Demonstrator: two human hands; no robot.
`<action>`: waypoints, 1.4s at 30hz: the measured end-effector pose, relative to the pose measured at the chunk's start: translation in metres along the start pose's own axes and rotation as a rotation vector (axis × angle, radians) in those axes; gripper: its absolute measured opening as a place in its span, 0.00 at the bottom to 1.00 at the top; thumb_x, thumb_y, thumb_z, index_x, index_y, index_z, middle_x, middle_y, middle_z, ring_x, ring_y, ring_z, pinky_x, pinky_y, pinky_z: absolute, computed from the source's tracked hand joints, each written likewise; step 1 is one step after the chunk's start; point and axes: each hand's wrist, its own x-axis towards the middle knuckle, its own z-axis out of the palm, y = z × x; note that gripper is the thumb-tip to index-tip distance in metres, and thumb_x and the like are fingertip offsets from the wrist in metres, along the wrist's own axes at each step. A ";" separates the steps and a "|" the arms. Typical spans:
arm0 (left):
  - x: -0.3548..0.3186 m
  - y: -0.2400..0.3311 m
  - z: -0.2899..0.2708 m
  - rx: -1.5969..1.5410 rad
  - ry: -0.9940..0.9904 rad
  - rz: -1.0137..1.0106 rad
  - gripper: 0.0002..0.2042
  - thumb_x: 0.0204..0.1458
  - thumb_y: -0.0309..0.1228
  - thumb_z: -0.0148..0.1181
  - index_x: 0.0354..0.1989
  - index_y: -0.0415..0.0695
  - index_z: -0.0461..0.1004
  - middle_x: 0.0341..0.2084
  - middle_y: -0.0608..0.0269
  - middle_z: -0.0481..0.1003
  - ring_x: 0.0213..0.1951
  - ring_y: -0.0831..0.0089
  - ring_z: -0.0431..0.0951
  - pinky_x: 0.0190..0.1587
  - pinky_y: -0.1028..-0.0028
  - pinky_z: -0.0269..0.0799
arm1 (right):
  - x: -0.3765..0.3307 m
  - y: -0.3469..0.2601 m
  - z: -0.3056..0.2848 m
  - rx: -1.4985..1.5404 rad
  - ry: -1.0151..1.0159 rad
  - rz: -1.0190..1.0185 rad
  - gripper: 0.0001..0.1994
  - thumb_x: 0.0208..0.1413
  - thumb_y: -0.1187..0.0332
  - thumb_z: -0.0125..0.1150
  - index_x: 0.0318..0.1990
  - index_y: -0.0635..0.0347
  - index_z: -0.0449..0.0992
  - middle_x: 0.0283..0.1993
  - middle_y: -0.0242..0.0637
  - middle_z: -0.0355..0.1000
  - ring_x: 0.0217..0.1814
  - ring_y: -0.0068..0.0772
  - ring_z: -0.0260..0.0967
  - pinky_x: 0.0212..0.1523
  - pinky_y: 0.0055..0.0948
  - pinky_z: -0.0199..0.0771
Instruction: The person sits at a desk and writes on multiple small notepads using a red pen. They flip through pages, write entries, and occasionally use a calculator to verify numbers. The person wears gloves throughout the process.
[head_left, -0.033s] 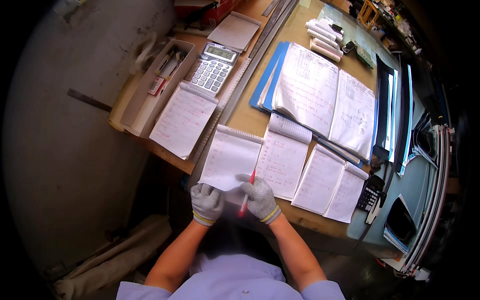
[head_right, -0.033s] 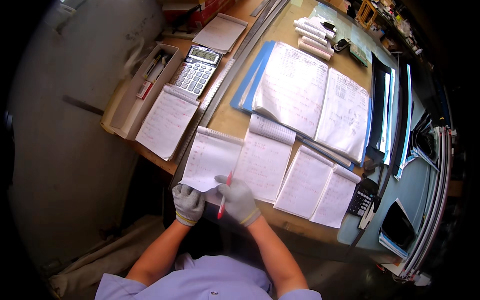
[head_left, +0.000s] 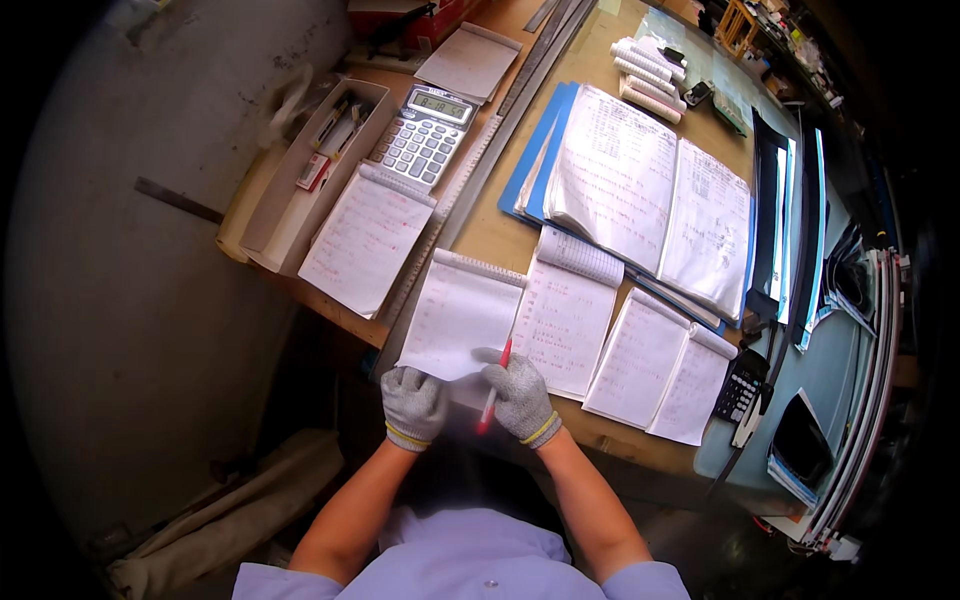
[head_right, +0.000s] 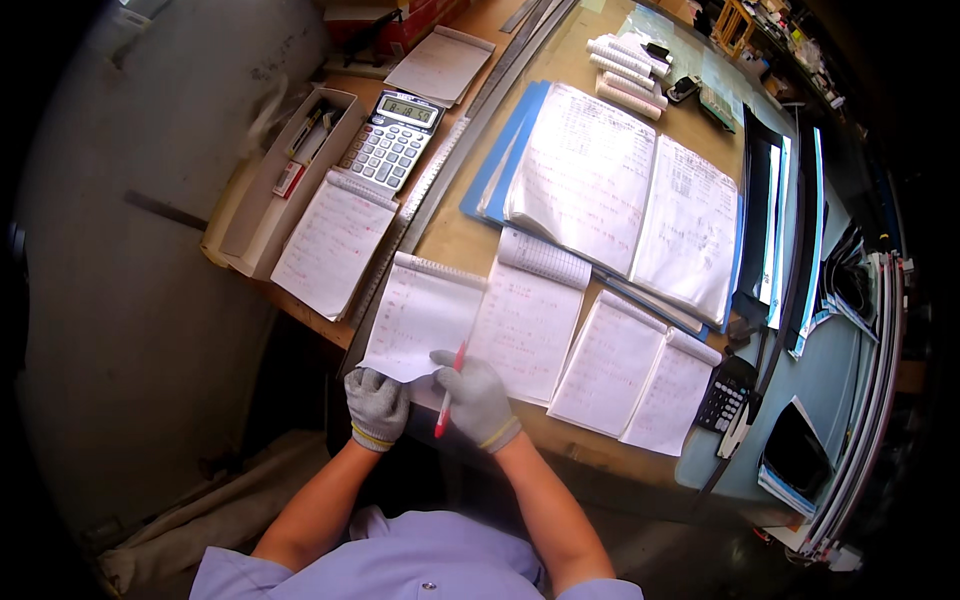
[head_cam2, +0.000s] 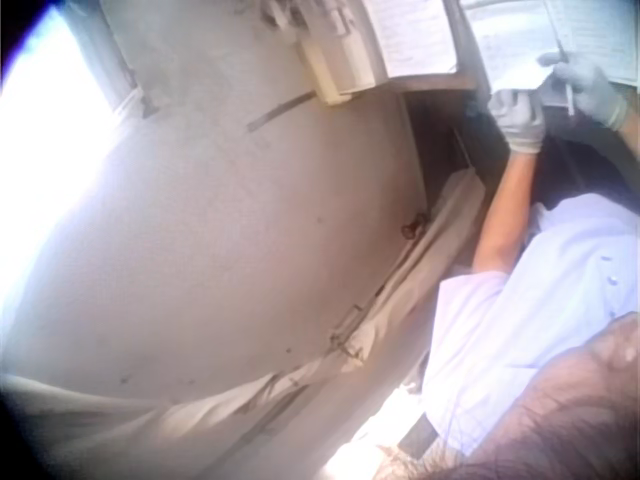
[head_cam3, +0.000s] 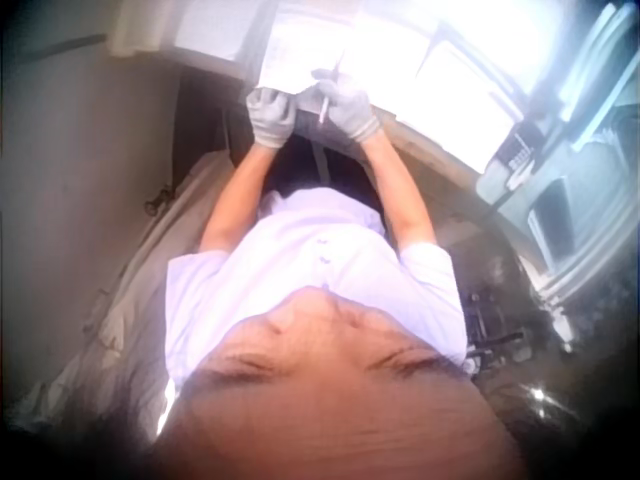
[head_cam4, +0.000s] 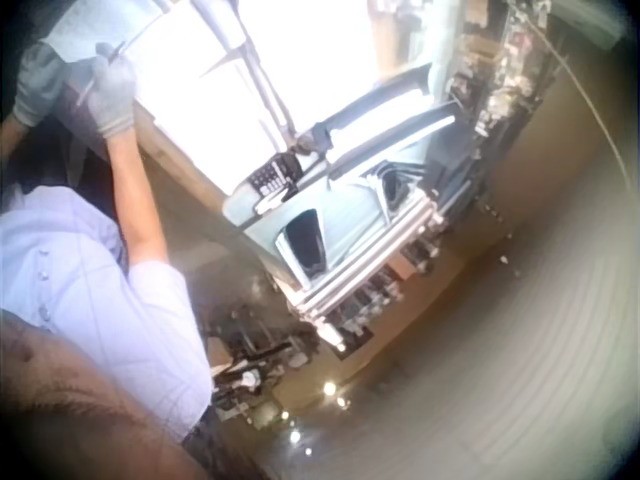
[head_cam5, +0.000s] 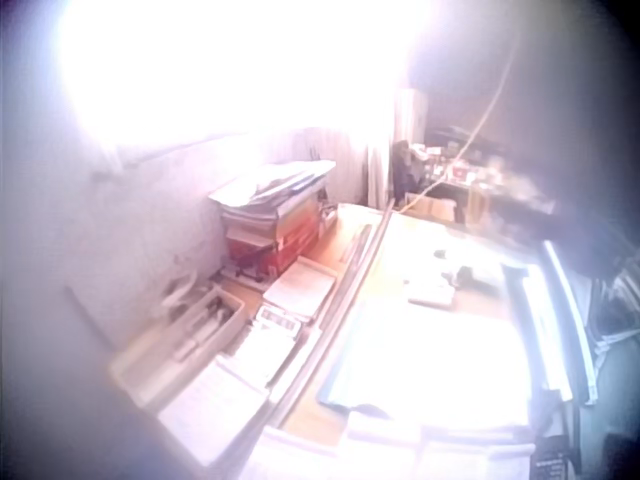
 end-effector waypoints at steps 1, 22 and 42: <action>0.000 0.000 0.000 0.001 -0.002 0.000 0.10 0.39 0.24 0.66 0.33 0.46 0.81 0.33 0.59 0.74 0.35 0.54 0.76 0.39 0.57 0.67 | -0.001 0.000 0.001 0.003 0.006 0.011 0.05 0.51 0.73 0.65 0.36 0.60 0.78 0.47 0.48 0.81 0.40 0.50 0.79 0.43 0.43 0.80; 0.003 0.002 0.001 -0.012 0.031 0.003 0.14 0.42 0.24 0.68 0.41 0.43 0.83 0.32 0.58 0.74 0.34 0.54 0.76 0.37 0.57 0.68 | 0.005 0.007 0.005 -0.024 0.073 0.101 0.10 0.49 0.80 0.58 0.39 0.60 0.78 0.37 0.47 0.78 0.36 0.49 0.78 0.37 0.41 0.77; -0.014 -0.001 0.005 0.010 0.058 0.030 0.14 0.46 0.25 0.69 0.44 0.44 0.83 0.30 0.59 0.75 0.33 0.55 0.75 0.40 0.59 0.67 | -0.127 0.011 -0.029 -0.111 0.468 0.338 0.12 0.49 0.78 0.74 0.36 0.59 0.75 0.28 0.42 0.73 0.28 0.49 0.75 0.31 0.38 0.74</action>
